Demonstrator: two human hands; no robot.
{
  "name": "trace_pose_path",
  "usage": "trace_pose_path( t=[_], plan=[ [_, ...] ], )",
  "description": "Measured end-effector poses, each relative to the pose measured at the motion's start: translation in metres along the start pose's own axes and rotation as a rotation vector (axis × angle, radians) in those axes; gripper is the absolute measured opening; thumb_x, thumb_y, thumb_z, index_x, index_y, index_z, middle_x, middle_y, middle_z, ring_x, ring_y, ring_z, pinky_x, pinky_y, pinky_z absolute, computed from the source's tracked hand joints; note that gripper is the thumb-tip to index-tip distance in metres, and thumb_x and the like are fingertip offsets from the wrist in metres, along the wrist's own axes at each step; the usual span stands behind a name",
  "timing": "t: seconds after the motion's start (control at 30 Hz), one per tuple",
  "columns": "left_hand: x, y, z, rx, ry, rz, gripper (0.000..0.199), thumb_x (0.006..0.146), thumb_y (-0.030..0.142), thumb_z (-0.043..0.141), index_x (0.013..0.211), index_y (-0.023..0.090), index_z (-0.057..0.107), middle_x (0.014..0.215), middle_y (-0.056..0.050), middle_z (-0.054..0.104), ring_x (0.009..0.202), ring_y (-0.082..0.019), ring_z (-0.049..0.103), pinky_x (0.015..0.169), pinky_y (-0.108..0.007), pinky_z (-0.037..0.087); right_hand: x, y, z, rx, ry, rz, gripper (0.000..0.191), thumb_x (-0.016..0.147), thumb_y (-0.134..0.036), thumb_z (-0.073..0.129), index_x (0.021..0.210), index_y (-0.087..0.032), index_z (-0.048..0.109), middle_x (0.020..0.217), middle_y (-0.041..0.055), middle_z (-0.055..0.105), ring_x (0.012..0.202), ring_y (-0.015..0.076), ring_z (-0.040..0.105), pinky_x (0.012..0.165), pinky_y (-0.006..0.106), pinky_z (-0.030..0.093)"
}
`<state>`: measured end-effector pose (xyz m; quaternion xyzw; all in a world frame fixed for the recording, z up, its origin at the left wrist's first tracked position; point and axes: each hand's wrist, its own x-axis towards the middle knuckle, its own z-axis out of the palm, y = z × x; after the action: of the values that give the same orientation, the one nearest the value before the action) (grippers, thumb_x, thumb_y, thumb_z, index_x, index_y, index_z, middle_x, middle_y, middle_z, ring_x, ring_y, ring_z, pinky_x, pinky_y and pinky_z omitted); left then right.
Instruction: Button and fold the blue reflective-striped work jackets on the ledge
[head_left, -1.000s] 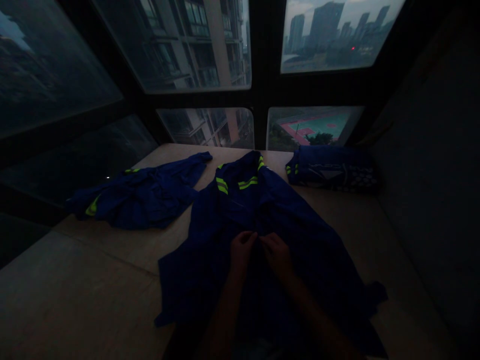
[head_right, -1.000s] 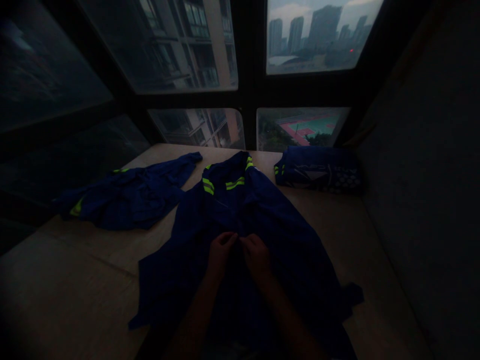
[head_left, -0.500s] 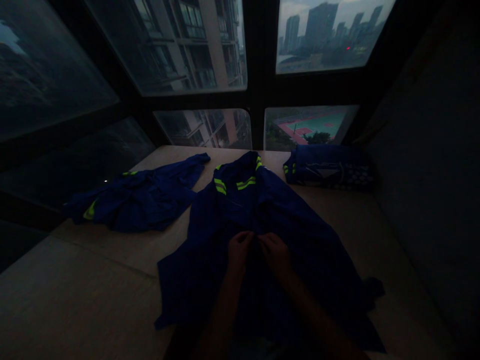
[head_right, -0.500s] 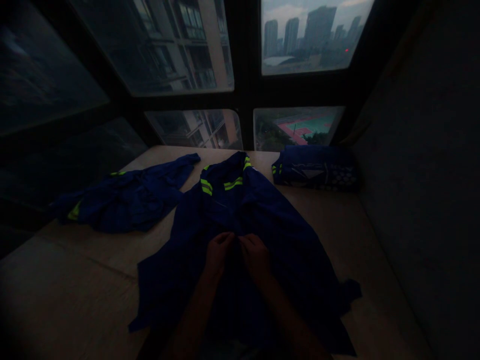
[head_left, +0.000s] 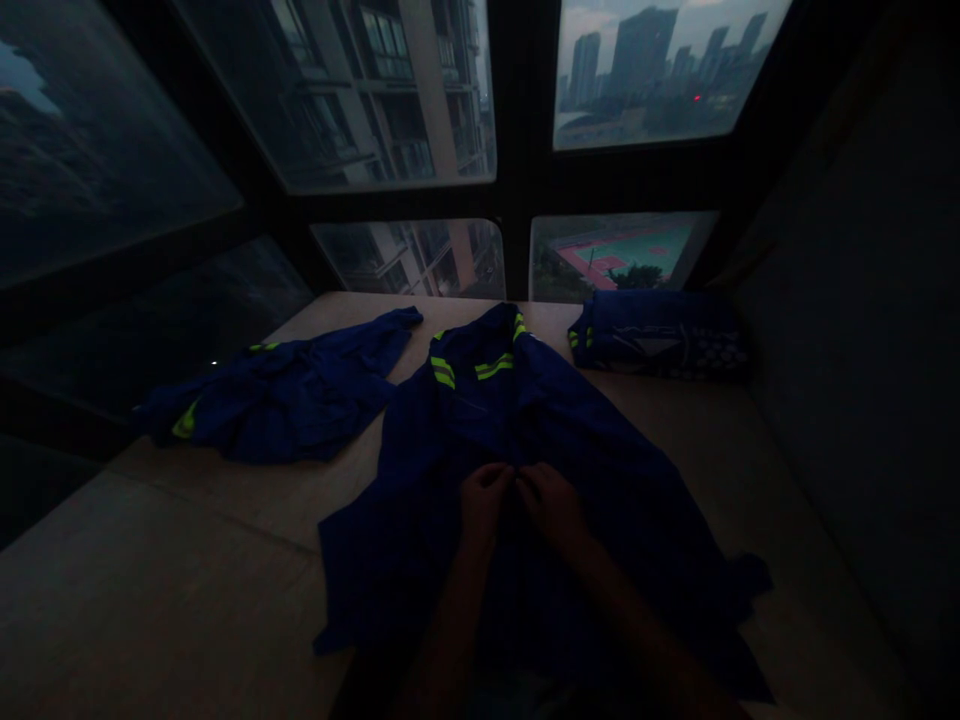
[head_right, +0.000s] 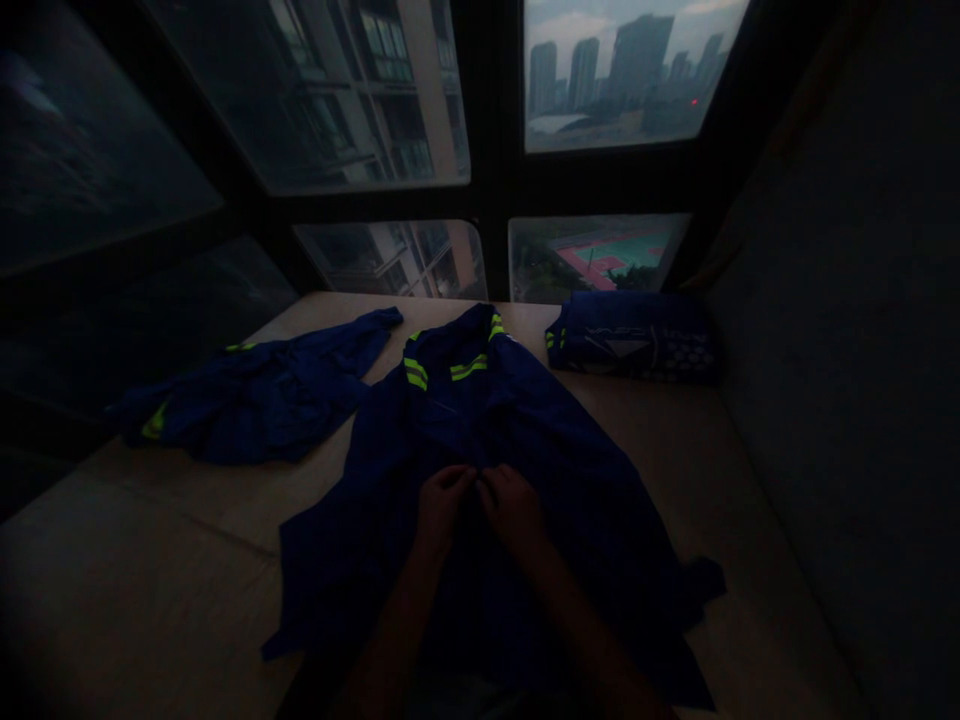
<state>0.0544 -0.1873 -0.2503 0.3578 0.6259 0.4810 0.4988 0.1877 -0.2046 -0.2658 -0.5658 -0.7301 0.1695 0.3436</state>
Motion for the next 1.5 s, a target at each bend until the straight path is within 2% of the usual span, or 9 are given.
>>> trace_pose_path(
  t=[0.13, 0.57, 0.83, 0.93, 1.03, 1.17, 1.23, 1.33, 1.5],
  plan=[
    [0.001, -0.001, 0.002, 0.016, 0.014, 0.024, 0.03, 0.061, 0.04, 0.081, 0.078, 0.016, 0.076, 0.081, -0.008, 0.077, 0.081, -0.023, 0.07, 0.077, -0.033, 0.054, 0.01, -0.004, -0.011, -0.127, -0.032, -0.042, 0.027, 0.098, -0.028, 0.045, 0.089, -0.023, 0.07, 0.092, 0.0068, 0.07, 0.086, 0.0195, 0.062, 0.08, 0.03, 0.047],
    [0.001, -0.006, 0.003, 0.053, 0.021, 0.082, 0.021, 0.067, 0.028, 0.072, 0.083, 0.016, 0.075, 0.087, -0.008, 0.077, 0.084, -0.022, 0.071, 0.081, -0.033, 0.053, 0.023, -0.02, -0.023, -0.334, -0.218, -0.012, 0.027, 0.1, -0.026, 0.04, 0.096, -0.021, 0.066, 0.101, 0.0072, 0.068, 0.095, 0.018, 0.06, 0.077, 0.026, 0.043],
    [-0.003, -0.003, 0.006, 0.078, 0.016, 0.089, 0.016, 0.065, 0.025, 0.071, 0.077, 0.017, 0.074, 0.08, -0.006, 0.076, 0.078, -0.022, 0.07, 0.075, -0.032, 0.052, 0.03, -0.025, -0.029, -0.393, -0.287, 0.004, 0.018, 0.096, -0.023, 0.048, 0.093, -0.021, 0.065, 0.097, 0.0067, 0.068, 0.09, 0.0184, 0.062, 0.065, 0.025, 0.04],
    [-0.003, -0.003, 0.005, 0.064, 0.02, 0.075, 0.017, 0.065, 0.027, 0.071, 0.079, 0.017, 0.074, 0.083, -0.006, 0.076, 0.08, -0.021, 0.07, 0.076, -0.031, 0.053, 0.024, -0.02, -0.023, -0.316, -0.203, -0.009, 0.022, 0.097, -0.022, 0.046, 0.093, -0.021, 0.067, 0.095, 0.0072, 0.07, 0.091, 0.0176, 0.062, 0.071, 0.024, 0.042],
    [-0.001, -0.004, 0.003, 0.05, 0.031, 0.058, 0.02, 0.064, 0.028, 0.072, 0.08, 0.016, 0.074, 0.082, -0.007, 0.076, 0.079, -0.021, 0.07, 0.076, -0.031, 0.053, 0.014, -0.014, -0.01, -0.152, -0.048, 0.006, 0.026, 0.097, -0.022, 0.043, 0.094, -0.021, 0.069, 0.099, 0.0083, 0.071, 0.092, 0.0175, 0.063, 0.08, 0.025, 0.044],
    [0.001, -0.004, 0.001, 0.042, 0.027, 0.05, 0.023, 0.063, 0.029, 0.072, 0.081, 0.015, 0.074, 0.083, -0.008, 0.077, 0.079, -0.022, 0.071, 0.075, -0.031, 0.053, 0.011, -0.01, 0.002, 0.172, 0.101, 0.162, 0.025, 0.093, -0.027, 0.046, 0.093, -0.019, 0.071, 0.099, 0.0094, 0.073, 0.092, 0.0195, 0.066, 0.084, 0.029, 0.047],
    [0.001, -0.003, 0.0, 0.044, 0.012, 0.062, 0.023, 0.064, 0.029, 0.072, 0.082, 0.015, 0.075, 0.085, -0.009, 0.077, 0.082, -0.022, 0.071, 0.077, -0.032, 0.054, 0.016, -0.008, 0.003, 0.337, 0.078, 0.294, 0.023, 0.089, -0.031, 0.051, 0.09, -0.019, 0.071, 0.097, 0.0088, 0.074, 0.091, 0.0206, 0.067, 0.084, 0.03, 0.048],
    [-0.001, -0.004, -0.001, 0.052, -0.009, 0.097, 0.025, 0.066, 0.03, 0.071, 0.087, 0.016, 0.074, 0.091, -0.008, 0.076, 0.087, -0.022, 0.071, 0.081, -0.032, 0.053, 0.028, -0.002, -0.001, 0.491, -0.077, 0.442, 0.023, 0.083, -0.034, 0.054, 0.085, -0.018, 0.07, 0.09, 0.0071, 0.074, 0.086, 0.0206, 0.067, 0.078, 0.029, 0.049],
    [-0.003, -0.008, 0.003, 0.104, -0.014, 0.153, 0.024, 0.067, 0.03, 0.07, 0.087, 0.017, 0.071, 0.091, -0.007, 0.075, 0.087, -0.021, 0.069, 0.082, -0.032, 0.052, 0.041, 0.008, -0.007, 0.478, -0.247, 0.467, 0.022, 0.081, -0.03, 0.05, 0.077, -0.018, 0.067, 0.067, 0.0023, 0.068, 0.062, 0.0168, 0.062, 0.057, 0.025, 0.045]
  ],
)
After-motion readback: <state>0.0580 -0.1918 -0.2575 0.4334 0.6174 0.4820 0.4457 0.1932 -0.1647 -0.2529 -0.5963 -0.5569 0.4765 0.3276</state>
